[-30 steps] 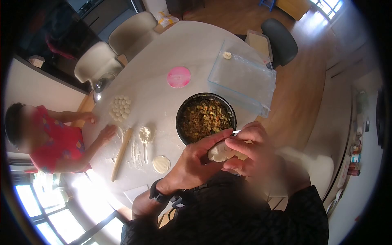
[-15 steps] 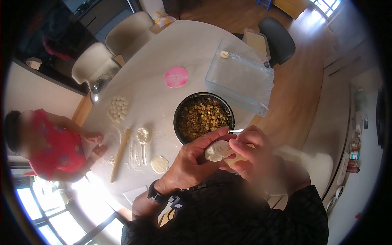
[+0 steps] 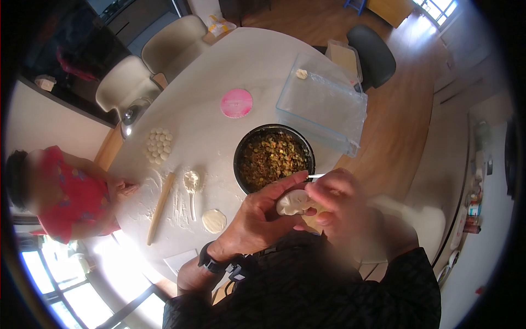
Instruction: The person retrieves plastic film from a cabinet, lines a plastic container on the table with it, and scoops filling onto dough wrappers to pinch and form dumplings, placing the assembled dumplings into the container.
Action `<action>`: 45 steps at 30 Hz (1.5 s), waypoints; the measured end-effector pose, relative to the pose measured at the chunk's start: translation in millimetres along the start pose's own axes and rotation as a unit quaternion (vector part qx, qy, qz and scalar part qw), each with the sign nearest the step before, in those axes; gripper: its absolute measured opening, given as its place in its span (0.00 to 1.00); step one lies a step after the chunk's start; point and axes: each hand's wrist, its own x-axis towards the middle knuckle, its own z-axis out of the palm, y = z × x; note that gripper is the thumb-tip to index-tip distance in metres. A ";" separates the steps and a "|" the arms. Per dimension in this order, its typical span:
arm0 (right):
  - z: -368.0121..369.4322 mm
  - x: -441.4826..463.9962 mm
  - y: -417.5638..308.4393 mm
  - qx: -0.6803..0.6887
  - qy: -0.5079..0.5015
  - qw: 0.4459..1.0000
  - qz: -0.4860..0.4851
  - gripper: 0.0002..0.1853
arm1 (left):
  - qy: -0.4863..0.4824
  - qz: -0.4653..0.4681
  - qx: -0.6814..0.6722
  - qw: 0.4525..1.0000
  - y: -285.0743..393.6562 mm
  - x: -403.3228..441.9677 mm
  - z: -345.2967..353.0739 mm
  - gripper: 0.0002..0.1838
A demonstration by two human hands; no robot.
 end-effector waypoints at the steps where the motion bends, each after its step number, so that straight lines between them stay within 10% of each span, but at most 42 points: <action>1: -2.9 1.2 -2.9 0.005 0.010 0.999 0.032 0.23 | 0.003 -0.003 -0.001 1.000 2.5 -0.1 0.5 0.39; 9: -7.7 20.0 -5.7 0.018 -0.262 0.960 0.096 0.37 | -0.030 0.020 0.116 0.993 -1.6 1.3 -13.8 0.46; 16: -9.7 16.6 31.7 0.098 -0.202 0.962 0.156 0.26 | -0.032 -0.005 -0.035 0.999 1.5 30.0 -2.8 0.50; 20: -30.6 29.6 81.3 0.335 -0.163 0.799 0.471 0.22 | 0.000 -0.031 -0.032 0.999 -4.5 46.7 -12.6 0.48; 27: -56.1 36.8 296.9 0.182 -0.182 0.787 0.561 0.16 | 0.083 -0.063 -0.011 0.995 -22.2 88.2 -26.8 0.36; 36: 25.5 24.0 446.0 -0.171 -0.166 0.918 0.318 0.16 | 0.124 -0.095 -0.020 0.988 -34.1 133.9 -33.8 0.32; 45: 59.3 7.6 472.2 -0.159 -0.119 0.944 0.263 0.20 | 0.209 -0.086 -0.057 0.972 -36.0 123.7 -45.9 0.31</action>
